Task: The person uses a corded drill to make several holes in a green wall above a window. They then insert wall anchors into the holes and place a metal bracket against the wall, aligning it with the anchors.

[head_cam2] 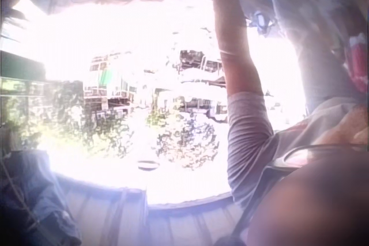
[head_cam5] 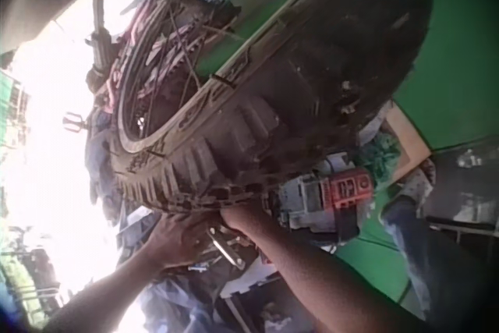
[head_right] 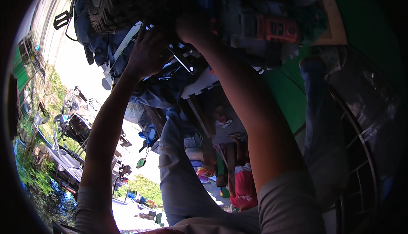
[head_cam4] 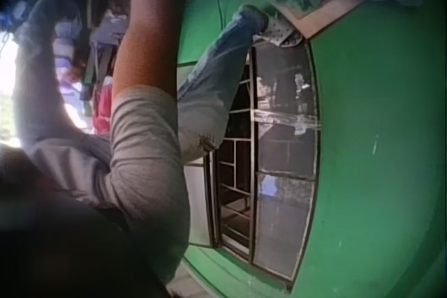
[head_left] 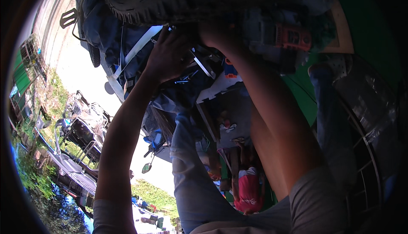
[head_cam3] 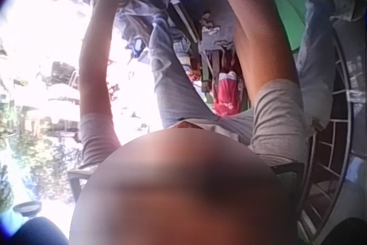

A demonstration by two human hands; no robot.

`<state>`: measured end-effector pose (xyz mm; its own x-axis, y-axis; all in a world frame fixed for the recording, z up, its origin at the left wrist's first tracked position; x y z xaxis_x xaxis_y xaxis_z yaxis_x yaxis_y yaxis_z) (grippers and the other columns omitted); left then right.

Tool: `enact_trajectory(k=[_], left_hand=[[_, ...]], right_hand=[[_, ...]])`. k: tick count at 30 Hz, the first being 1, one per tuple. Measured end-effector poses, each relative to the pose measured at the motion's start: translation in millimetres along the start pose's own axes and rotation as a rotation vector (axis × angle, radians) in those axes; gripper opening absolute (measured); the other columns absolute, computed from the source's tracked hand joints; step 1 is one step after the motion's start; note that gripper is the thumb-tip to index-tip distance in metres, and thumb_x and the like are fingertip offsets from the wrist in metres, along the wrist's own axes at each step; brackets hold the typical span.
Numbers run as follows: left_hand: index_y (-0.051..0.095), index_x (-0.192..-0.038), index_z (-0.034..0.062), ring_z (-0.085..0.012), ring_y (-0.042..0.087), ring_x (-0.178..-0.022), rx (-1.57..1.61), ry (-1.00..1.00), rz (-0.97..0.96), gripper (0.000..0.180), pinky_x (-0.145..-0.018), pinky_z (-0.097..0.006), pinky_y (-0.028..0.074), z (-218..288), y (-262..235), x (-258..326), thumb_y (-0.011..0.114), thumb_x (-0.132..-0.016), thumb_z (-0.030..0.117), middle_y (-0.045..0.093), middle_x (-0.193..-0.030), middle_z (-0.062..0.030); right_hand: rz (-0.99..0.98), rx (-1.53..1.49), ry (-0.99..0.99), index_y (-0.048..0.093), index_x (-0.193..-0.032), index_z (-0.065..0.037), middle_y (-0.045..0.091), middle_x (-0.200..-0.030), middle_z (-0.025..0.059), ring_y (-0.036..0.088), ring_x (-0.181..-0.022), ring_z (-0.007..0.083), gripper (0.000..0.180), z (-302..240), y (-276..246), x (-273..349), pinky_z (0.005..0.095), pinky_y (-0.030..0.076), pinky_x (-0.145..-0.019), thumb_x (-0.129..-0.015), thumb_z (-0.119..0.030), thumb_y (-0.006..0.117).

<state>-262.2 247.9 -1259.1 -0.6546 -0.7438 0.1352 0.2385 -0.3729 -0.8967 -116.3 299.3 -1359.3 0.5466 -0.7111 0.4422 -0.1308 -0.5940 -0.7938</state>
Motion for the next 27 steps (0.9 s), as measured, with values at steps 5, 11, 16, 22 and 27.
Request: enact_trajectory(k=[5, 11, 16, 22, 27], left_hand=[[0.069, -0.124, 0.0118, -0.0323, 0.051, -0.138, 0.042, 0.017, 0.012, 0.042, -0.129, -0.06, 0.016, -1.6, 0.7, 2.7, 0.078, -0.087, 0.03, 0.064, -0.13, -0.0102], [0.069, -0.124, 0.0104, -0.0322, 0.051, -0.138, 0.063, 0.006, 0.007, 0.041, -0.129, -0.06, 0.016, -2.6, 2.4, 5.7, 0.077, -0.087, 0.028, 0.064, -0.13, -0.0107], [0.069, -0.124, 0.0104, -0.0326, 0.05, -0.138, 0.051, -0.021, -0.005, 0.042, -0.129, -0.06, 0.016, -0.1, 2.7, 3.0, 0.077, -0.087, 0.028, 0.063, -0.131, -0.0119], [0.067, -0.126, 0.0091, -0.0341, 0.051, -0.136, 0.137, -0.053, -0.033, 0.045, -0.126, -0.059, 0.021, 8.0, -13.1, -5.9, 0.078, -0.085, 0.023, 0.061, -0.133, -0.014], [0.067, -0.123, 0.0071, -0.0367, 0.059, -0.124, 0.394, -0.253, 0.282, 0.044, -0.11, -0.052, 0.044, 36.0, -56.0, -11.7, 0.079, -0.081, 0.013, 0.064, -0.126, -0.0149]], right_hand=[[0.073, 0.126, 0.042, 0.071, -0.122, -0.005, 0.072, -0.12, 0.0162, 0.068, -0.114, 0.0322, 0.031, -6.4, 16.8, -30.0, 0.0441, 0.048, -0.106, -0.094, -0.017, 0.064], [0.09, 0.2, 0.101, 0.071, -0.12, -0.004, 0.072, -0.118, 0.0165, 0.068, -0.113, 0.0321, 0.029, -13.9, 27.8, -47.4, 0.044, 0.049, -0.104, -0.095, -0.017, 0.063], [0.11, 0.215, 0.091, 0.071, -0.118, -0.004, 0.073, -0.117, 0.0167, 0.069, -0.112, 0.0319, 0.027, -8.0, 25.8, -47.3, 0.0439, 0.05, -0.103, -0.096, -0.016, 0.062], [0.132, 0.093, 0.075, 0.072, -0.116, -0.003, 0.073, -0.116, 0.0169, 0.069, -0.11, 0.0317, 0.025, 9.3, -11.6, -18.1, 0.0438, 0.051, -0.101, -0.098, -0.016, 0.061], [-0.056, -0.752, 0.177, 0.072, -0.102, 0.0, 0.071, -0.089, 0.0133, 0.069, -0.083, 0.0237, 0.021, 20.9, -71.5, 78.1, 0.0375, 0.053, -0.079, -0.1, -0.018, 0.062]])
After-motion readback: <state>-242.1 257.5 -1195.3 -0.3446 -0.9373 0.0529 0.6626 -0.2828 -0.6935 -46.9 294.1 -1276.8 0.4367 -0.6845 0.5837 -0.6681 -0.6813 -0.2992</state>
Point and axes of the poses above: each hand's wrist, its own x-axis away from the middle knuckle, its own y-axis out of the palm, z = x × y, the point moved 4 cm from there along -x, towards the middle knuckle
